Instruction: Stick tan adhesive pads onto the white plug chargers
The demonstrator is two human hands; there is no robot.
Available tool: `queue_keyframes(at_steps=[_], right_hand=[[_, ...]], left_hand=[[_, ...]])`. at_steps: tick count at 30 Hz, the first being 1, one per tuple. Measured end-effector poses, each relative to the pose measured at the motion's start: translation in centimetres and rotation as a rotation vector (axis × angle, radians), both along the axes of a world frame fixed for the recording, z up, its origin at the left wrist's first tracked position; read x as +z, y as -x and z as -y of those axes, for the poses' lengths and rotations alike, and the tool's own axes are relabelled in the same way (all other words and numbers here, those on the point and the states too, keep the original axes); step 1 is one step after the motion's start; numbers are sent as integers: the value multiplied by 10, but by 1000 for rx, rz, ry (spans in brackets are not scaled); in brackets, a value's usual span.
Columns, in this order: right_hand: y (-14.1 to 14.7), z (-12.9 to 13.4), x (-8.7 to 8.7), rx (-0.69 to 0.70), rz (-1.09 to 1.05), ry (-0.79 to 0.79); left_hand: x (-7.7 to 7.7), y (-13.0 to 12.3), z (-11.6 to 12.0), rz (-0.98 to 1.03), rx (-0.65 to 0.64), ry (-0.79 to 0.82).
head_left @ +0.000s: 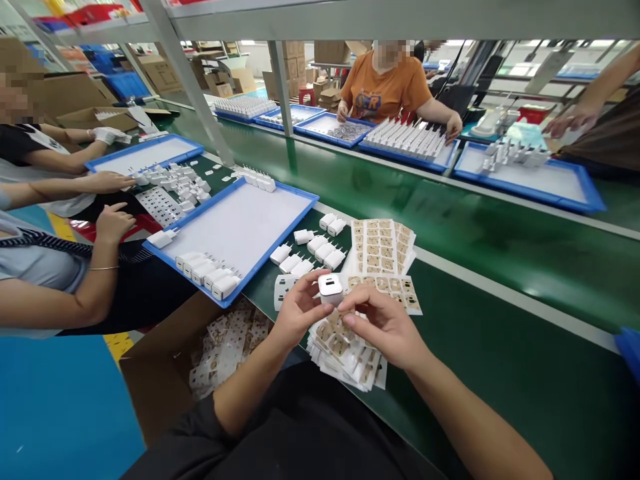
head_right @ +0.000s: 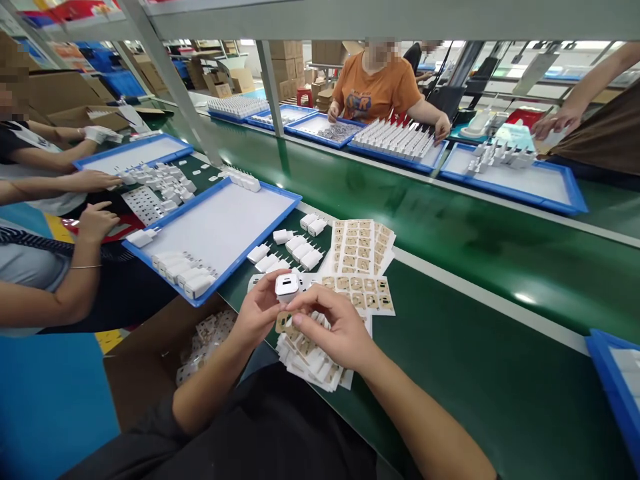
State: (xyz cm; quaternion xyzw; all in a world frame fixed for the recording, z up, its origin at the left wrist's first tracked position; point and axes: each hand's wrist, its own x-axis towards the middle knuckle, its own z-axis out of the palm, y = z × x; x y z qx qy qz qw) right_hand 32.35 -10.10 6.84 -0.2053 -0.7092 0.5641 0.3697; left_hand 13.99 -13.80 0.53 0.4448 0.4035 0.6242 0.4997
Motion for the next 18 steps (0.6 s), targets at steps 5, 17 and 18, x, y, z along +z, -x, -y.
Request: queue_keyframes(at_steps=[5, 17, 18], right_hand=[[4, -6, -9, -21, 1, 63], [0, -8, -10, -165, 8, 83], [0, -9, -10, -163, 17, 78]], left_hand=[[4, -1, 9, -214, 38, -86], [6, 8, 18, -625, 227, -258], [8, 8, 18, -643, 232, -282]])
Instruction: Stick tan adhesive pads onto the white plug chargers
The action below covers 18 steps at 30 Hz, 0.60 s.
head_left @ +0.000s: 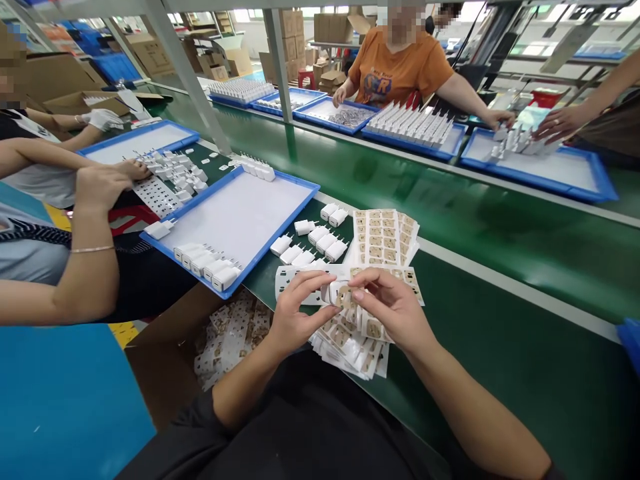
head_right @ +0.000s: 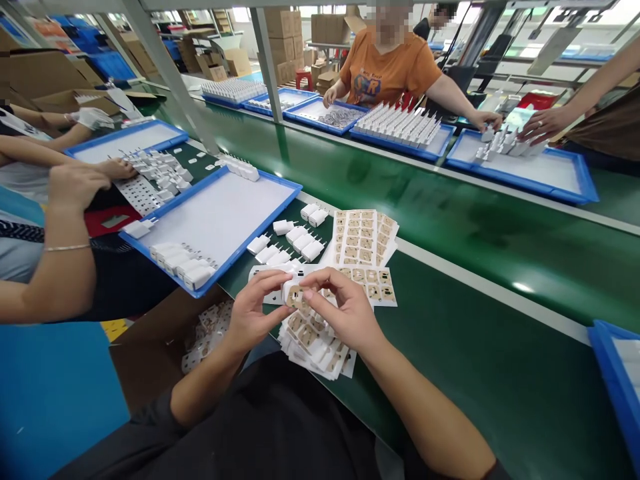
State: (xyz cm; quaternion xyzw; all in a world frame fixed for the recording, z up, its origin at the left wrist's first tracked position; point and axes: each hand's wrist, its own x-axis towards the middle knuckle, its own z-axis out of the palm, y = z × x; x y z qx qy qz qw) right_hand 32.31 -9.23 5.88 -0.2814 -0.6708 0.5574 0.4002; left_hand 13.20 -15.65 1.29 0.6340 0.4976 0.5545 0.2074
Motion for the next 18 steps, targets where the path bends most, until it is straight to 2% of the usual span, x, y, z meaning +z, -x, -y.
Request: queue_keyframes(at_steps=[6, 18], right_hand=[[0, 0, 0, 6, 32, -5], [0, 0, 3, 27, 32, -3]], left_hand=[[7, 0, 0, -76, 2, -60], [11, 2, 0, -113, -19, -82]])
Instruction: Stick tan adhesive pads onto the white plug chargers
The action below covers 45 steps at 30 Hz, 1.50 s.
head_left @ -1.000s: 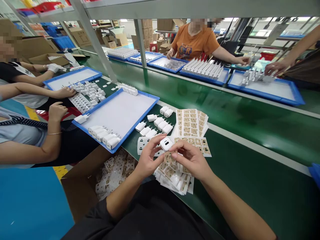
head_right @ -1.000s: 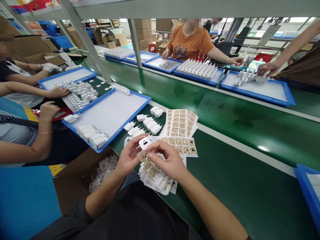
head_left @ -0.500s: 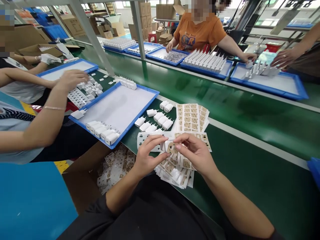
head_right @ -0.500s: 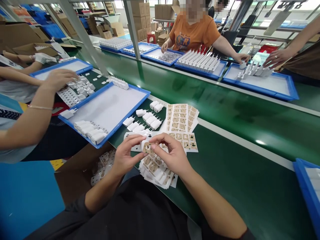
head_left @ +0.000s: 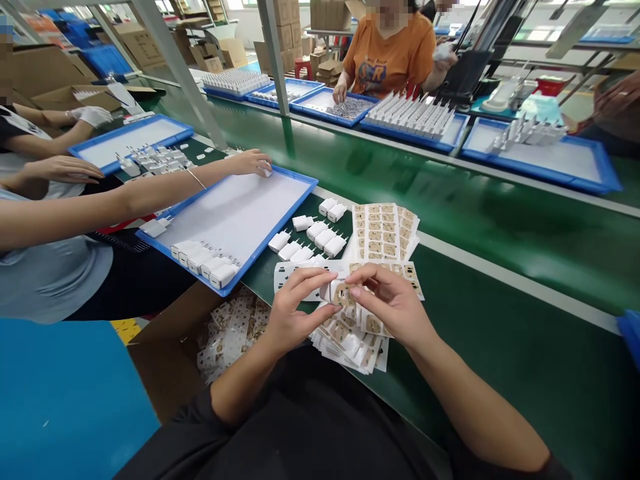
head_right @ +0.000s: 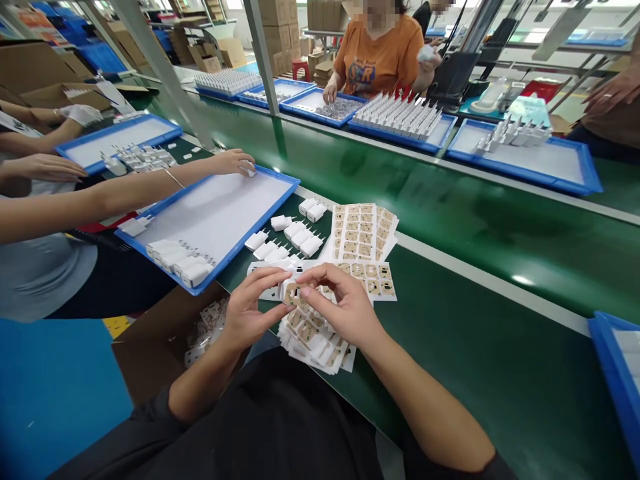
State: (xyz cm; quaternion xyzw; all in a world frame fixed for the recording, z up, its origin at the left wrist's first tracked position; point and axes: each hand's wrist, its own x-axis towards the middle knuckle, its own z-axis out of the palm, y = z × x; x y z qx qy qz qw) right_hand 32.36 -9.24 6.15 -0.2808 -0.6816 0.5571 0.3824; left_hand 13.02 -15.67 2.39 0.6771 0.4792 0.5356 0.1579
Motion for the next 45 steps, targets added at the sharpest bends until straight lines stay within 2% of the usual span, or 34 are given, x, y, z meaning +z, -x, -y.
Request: queue_keyframes(at_steps=[9, 27, 34, 38, 41, 45], right_hand=[[0, 0, -1, 3, 11, -11], [3, 1, 2, -88, 80, -185], [5, 3, 3, -121, 122, -300], [3, 1, -1, -217, 214, -447], [1, -2, -4, -221, 235, -354], [3, -2, -4, -5, 102, -69]], left_hand=[[4, 0, 0, -29, -1, -19], [5, -1, -1, -95, -19, -76], [7, -2, 0, -104, -24, -92], [5, -2, 0, -72, -12, -86], [-1, -3, 0, 36, 7, -57], [-7, -4, -2, 151, 23, -63]])
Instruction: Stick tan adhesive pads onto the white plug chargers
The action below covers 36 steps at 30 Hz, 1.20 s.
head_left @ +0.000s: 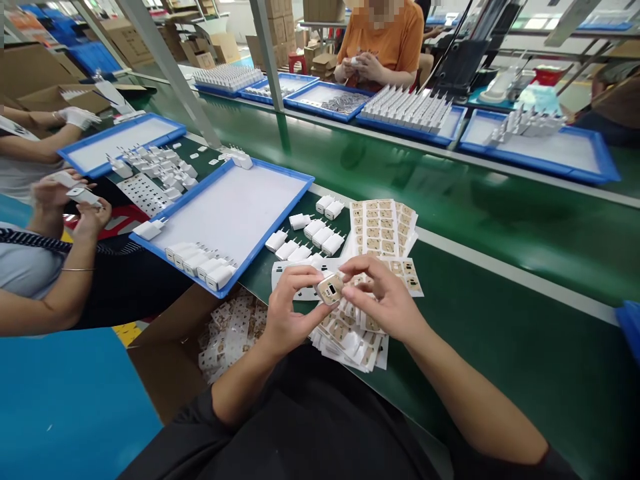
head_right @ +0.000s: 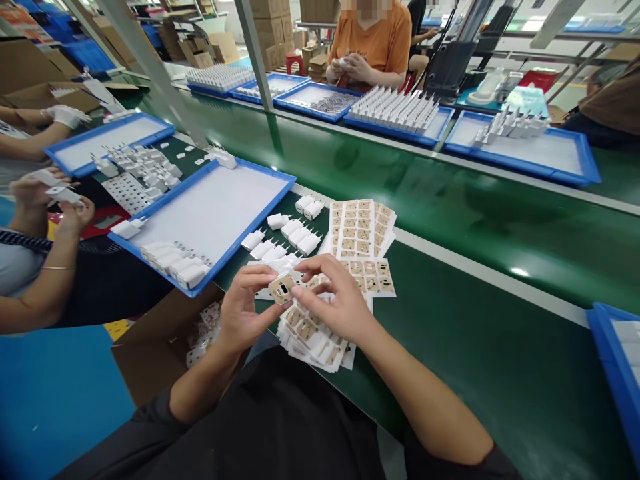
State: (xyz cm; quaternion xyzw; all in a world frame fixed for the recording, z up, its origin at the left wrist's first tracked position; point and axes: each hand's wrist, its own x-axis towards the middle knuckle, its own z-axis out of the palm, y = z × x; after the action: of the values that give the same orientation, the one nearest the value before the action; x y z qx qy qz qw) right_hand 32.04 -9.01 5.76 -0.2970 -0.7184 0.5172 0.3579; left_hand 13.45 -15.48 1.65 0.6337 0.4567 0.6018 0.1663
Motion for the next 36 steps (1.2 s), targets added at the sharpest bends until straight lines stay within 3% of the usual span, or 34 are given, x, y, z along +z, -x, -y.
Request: queue_keyframes(at_steps=[3, 8, 17, 25, 29, 33, 36], right_hand=[[5, 4, -2, 75, -87, 119], [14, 11, -12, 40, -270, 271], [19, 17, -19, -22, -401, 323], [12, 11, -9, 73, -335, 346], [6, 8, 0, 45, -152, 95], [5, 9, 2, -112, -13, -446], [3, 11, 3, -52, -11, -779]], left_hand=[[-2, -3, -2, -52, 12, -61], [-5, -11, -2, -159, 75, -174], [-3, -19, -4, -316, 179, -318], [-5, -14, -2, -183, 139, -220], [-1, -13, 0, -163, 88, -212], [-2, -13, 2, -128, 42, -120], [-5, -9, 3, 32, 24, 55]])
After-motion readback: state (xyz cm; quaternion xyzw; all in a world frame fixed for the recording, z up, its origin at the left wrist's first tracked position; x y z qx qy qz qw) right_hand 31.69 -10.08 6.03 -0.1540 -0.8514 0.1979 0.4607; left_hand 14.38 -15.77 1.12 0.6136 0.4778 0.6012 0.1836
